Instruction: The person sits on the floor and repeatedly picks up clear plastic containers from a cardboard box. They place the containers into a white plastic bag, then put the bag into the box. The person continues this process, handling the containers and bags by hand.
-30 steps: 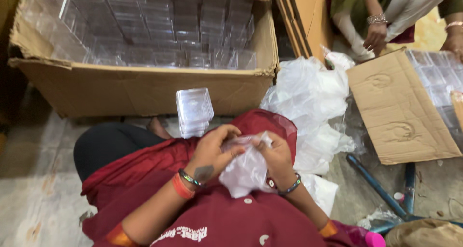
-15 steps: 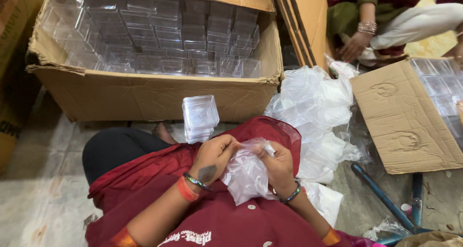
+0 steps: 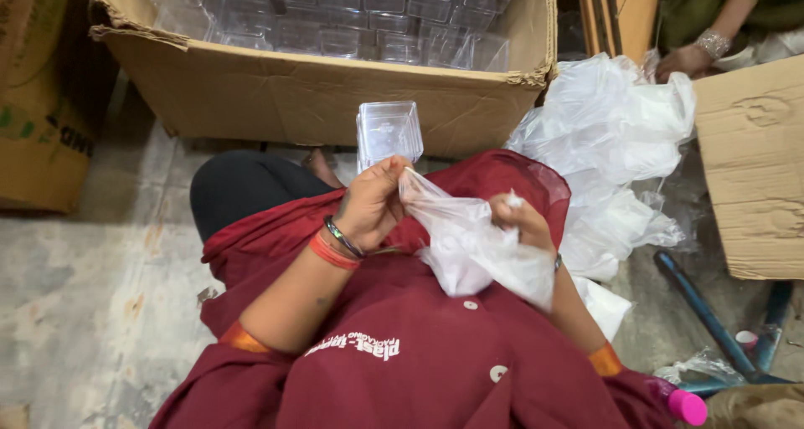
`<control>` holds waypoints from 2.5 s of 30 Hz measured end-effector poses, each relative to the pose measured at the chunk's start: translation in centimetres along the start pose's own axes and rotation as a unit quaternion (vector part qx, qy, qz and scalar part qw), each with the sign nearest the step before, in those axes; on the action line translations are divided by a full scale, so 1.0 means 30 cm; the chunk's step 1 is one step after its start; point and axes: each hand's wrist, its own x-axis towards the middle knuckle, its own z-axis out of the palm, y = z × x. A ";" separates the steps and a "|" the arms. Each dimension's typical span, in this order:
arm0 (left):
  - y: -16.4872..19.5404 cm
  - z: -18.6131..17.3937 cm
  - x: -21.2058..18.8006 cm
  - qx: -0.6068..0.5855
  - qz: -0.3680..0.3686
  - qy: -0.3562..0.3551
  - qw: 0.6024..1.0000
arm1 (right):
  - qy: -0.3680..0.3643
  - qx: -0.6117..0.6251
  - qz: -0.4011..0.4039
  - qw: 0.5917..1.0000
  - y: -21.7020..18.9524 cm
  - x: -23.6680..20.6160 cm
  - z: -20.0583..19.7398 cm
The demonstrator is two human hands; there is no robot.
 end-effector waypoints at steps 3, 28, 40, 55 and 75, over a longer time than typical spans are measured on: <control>0.018 -0.016 -0.025 -0.034 -0.017 -0.022 0.999 | -0.017 -0.060 0.074 0.995 0.041 0.043 -0.059; 0.267 -0.267 0.287 0.220 0.205 0.096 0.949 | 0.132 -0.630 -0.403 0.650 0.047 0.524 -0.094; 0.142 -0.349 0.352 0.499 0.228 0.243 0.800 | 0.176 -0.582 -0.194 0.770 0.266 0.668 -0.456; 0.009 0.098 0.039 0.694 0.352 0.099 0.620 | 0.080 -0.090 -0.043 0.992 0.085 0.057 -0.428; -0.096 0.195 -0.049 0.469 0.107 0.007 0.877 | 0.206 -0.412 -0.320 0.828 0.073 0.189 -0.031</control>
